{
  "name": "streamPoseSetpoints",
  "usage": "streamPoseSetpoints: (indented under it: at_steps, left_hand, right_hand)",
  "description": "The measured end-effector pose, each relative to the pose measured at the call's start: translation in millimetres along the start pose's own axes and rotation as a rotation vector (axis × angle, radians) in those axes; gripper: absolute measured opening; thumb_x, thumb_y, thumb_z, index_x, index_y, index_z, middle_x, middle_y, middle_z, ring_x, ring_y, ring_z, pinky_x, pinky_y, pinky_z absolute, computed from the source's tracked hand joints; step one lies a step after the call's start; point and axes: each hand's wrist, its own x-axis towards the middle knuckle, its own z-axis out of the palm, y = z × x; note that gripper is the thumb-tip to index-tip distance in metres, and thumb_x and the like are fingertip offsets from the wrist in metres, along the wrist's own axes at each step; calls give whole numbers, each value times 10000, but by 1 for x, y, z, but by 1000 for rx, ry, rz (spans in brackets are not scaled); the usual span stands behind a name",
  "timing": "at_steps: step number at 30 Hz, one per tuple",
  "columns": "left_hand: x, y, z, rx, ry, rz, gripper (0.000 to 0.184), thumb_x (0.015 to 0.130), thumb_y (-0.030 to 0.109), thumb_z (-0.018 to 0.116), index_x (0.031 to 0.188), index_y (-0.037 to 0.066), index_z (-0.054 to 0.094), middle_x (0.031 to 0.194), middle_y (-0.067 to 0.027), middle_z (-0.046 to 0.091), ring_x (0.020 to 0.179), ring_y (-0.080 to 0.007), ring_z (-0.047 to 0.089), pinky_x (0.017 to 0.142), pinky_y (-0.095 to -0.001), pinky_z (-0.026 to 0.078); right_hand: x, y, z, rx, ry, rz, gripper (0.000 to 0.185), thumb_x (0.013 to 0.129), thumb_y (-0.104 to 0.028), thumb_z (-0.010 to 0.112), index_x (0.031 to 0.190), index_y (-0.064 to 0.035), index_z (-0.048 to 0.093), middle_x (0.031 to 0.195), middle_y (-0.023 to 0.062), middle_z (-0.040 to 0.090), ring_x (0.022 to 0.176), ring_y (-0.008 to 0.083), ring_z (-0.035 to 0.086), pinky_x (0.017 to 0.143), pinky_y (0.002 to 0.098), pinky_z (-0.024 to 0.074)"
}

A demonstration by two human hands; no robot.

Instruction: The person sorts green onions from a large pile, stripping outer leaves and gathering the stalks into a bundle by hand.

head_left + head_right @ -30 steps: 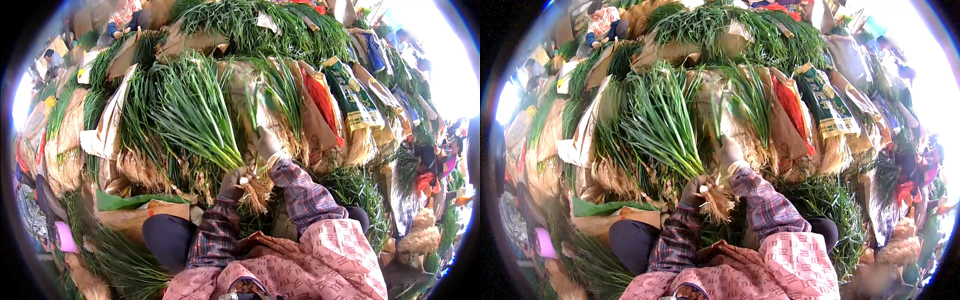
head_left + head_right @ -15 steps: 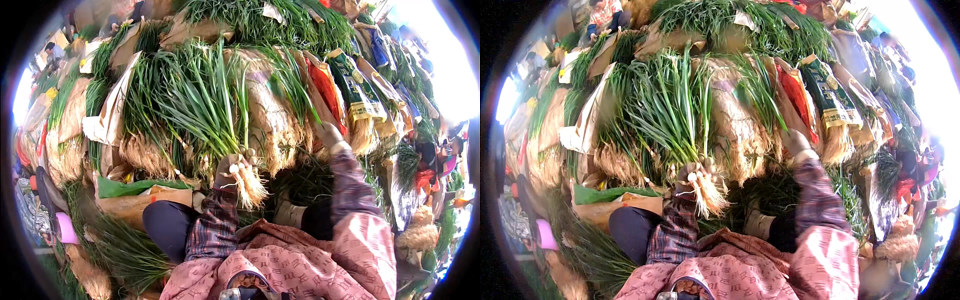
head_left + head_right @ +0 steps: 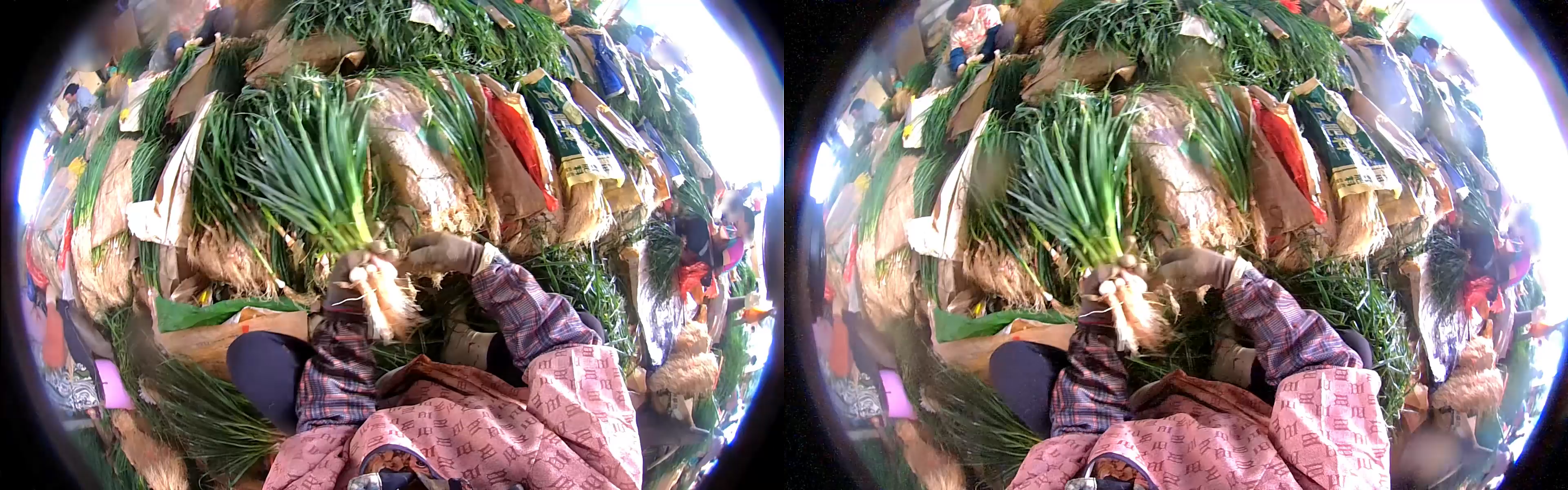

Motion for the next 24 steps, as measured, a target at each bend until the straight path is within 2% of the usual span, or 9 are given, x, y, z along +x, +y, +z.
streamPoseSetpoints:
  at_steps: [3,4,5,10,14,18,22,23,24]
  left_hand:
    - [3,15,-5,92,-124,45,604,855,101,561,1384,2,288,1146,-154,586,1061,-257,576,1034,-520,328]
    - [12,14,7,127,-263,43,620,869,116,549,1405,16,255,1171,-133,589,1126,-275,538,1078,-590,167]
    - [26,14,3,124,-394,11,622,872,130,550,1408,22,252,1180,-110,589,1171,-282,502,1067,-617,152]
    - [12,-16,-35,264,138,178,269,834,218,587,970,-12,613,1013,-154,631,936,-276,590,847,-443,485]
    - [25,-16,-37,429,44,213,329,802,263,633,904,-50,629,934,-176,620,866,-257,600,817,-366,502]
    - [26,-13,-32,277,225,-75,494,755,303,669,1072,-64,578,1043,-168,605,933,-291,586,837,-413,482]
    - [20,-12,-69,523,-357,278,389,787,274,633,1031,-24,579,992,-161,619,959,-311,585,801,-420,499]
    - [16,-8,-69,630,-287,289,367,813,280,605,1020,-22,579,937,-160,624,922,-318,600,788,-422,508]
    - [16,-5,-55,736,-216,292,350,839,287,577,1008,-20,579,882,-158,629,886,-324,615,775,-423,517]
  right_hand:
    - [-69,75,-18,-769,-13,-215,233,756,-26,542,976,-48,618,882,126,593,720,286,597,664,352,535]
    - [-90,69,-26,-882,-744,223,199,776,-41,527,948,-56,626,909,123,596,737,273,606,658,357,532]
    - [-106,63,-36,-917,-917,461,227,777,-97,541,987,-50,613,944,135,595,778,280,603,696,358,519]
    - [-65,93,-103,-660,504,1127,541,778,-376,610,1178,-18,547,1119,193,590,985,317,590,884,367,454]
    - [-26,125,-131,-317,591,1423,846,774,-525,586,1353,35,326,1236,255,519,1149,323,526,976,362,399]
    - [-15,122,-139,45,646,1139,455,703,-400,670,852,30,659,754,107,647,612,187,572,591,297,457]
    - [1,84,-126,-297,972,603,254,818,-111,557,1028,32,567,869,79,618,762,166,578,707,268,447]
    - [11,110,-118,393,1039,371,244,853,-202,569,974,8,585,750,73,623,671,189,596,651,327,462]
    - [21,84,-113,315,859,565,251,875,-200,551,1006,12,577,739,70,613,673,187,590,649,329,463]
